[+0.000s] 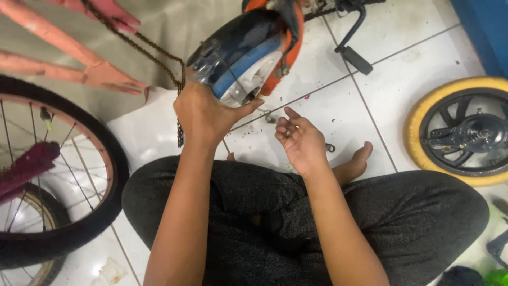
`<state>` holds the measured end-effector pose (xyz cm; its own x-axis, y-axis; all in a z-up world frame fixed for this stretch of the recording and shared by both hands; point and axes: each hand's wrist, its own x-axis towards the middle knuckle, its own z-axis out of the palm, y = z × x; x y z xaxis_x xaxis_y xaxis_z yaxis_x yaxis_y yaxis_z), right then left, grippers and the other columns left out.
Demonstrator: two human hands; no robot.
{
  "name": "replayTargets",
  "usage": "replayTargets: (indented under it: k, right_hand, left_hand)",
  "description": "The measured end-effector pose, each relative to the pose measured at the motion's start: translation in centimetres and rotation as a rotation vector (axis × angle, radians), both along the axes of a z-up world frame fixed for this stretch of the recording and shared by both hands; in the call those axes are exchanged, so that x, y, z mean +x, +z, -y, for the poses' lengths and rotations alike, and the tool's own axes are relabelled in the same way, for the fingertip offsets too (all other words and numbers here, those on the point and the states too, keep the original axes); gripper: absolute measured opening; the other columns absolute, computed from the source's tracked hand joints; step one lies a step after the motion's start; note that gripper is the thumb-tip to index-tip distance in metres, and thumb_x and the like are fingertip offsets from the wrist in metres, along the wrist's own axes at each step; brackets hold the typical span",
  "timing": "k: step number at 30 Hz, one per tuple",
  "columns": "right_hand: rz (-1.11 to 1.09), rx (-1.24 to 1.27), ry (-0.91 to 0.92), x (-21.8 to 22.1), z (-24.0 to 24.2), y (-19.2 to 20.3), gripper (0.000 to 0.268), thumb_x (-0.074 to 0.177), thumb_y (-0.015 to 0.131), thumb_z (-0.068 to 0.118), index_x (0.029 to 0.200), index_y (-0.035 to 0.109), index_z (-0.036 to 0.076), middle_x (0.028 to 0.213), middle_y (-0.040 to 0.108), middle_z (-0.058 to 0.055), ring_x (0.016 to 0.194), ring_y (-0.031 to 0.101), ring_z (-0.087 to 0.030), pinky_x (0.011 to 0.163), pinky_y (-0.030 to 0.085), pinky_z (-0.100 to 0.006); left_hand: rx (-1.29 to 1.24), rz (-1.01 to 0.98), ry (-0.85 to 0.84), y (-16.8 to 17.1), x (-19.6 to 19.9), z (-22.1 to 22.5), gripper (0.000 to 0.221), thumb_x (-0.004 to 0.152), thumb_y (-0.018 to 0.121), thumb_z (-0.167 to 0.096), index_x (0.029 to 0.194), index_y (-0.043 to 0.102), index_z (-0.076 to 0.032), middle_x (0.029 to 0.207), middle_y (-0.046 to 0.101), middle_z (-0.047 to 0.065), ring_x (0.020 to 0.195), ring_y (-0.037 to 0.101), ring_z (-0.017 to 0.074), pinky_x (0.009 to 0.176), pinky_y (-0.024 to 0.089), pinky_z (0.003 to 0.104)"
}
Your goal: Adjusting and tightening a bicycle fender onto a wheel assembly using a wrench.
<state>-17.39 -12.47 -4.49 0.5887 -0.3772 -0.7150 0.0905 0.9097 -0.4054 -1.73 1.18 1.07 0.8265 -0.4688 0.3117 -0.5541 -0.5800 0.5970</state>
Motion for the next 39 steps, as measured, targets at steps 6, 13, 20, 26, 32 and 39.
replayTargets:
  k: [6,13,20,26,32,39]
  right_hand:
    - [-0.186,-0.713,0.129,0.8,0.2,4.8,0.025,0.102,0.051,0.028,0.116,0.066,0.013,0.072,0.037,0.007,0.063,0.035,-0.004,0.053,0.031,-0.019]
    - [-0.345,-1.399,0.353,3.6,2.2,7.9,0.081,0.101,0.062,0.054,0.158,0.027,0.009,0.121,0.044,-0.026,0.096,0.064,-0.048,0.076,0.056,-0.056]
    - [-0.373,-1.824,0.140,8.3,5.0,10.8,0.061,0.097,0.061,0.058,0.130,0.058,0.007,0.117,0.062,-0.013,0.102,0.071,-0.030,0.084,0.056,-0.041]
    - [-0.366,-1.796,0.119,10.1,5.1,12.0,0.050,0.096,0.061,0.052,0.108,0.064,0.004,0.081,0.077,-0.007,0.067,0.077,-0.021,0.058,0.059,-0.032]
    - [-0.446,-1.900,0.215,9.3,4.9,10.8,0.040,0.104,0.058,0.041,0.111,0.058,0.002,0.079,0.075,-0.007,0.063,0.074,-0.027,0.057,0.056,-0.038]
    - [-0.590,-1.842,0.316,6.1,3.5,11.7,0.058,0.111,0.040,0.050,0.122,0.051,-0.006,0.094,0.072,-0.029,0.087,0.073,-0.048,0.076,0.057,-0.060]
  left_hand:
    - [0.083,-0.115,0.023,3.3,-1.2,0.9,0.083,0.047,0.107,-0.050,0.091,0.062,0.003,0.070,0.064,0.017,0.068,0.071,0.0365,0.064,0.057,0.045]
    - [0.150,-0.202,0.080,3.6,-2.0,1.2,0.091,0.042,0.105,-0.053,0.101,0.061,0.000,0.082,0.070,0.020,0.084,0.074,0.0404,0.071,0.058,0.050]
    - [0.120,0.046,-0.014,2.3,-2.9,0.5,0.120,0.046,0.103,-0.045,0.142,0.050,0.005,0.098,0.075,0.014,0.076,0.072,0.0255,0.066,0.055,0.034]
    - [0.080,0.114,-0.019,1.8,-2.9,0.1,0.121,0.041,0.104,-0.045,0.140,0.052,0.003,0.108,0.076,0.012,0.088,0.074,0.0245,0.072,0.055,0.031]
    - [0.050,0.055,-0.014,2.6,-3.7,-0.5,0.121,0.041,0.103,-0.050,0.139,0.052,0.000,0.111,0.075,0.011,0.091,0.074,0.0244,0.077,0.056,0.032]
    - [0.025,0.015,0.045,1.6,-6.5,0.3,0.130,0.028,0.105,-0.045,0.142,0.055,-0.007,0.104,0.074,0.014,0.089,0.074,0.0344,0.085,0.058,0.043]
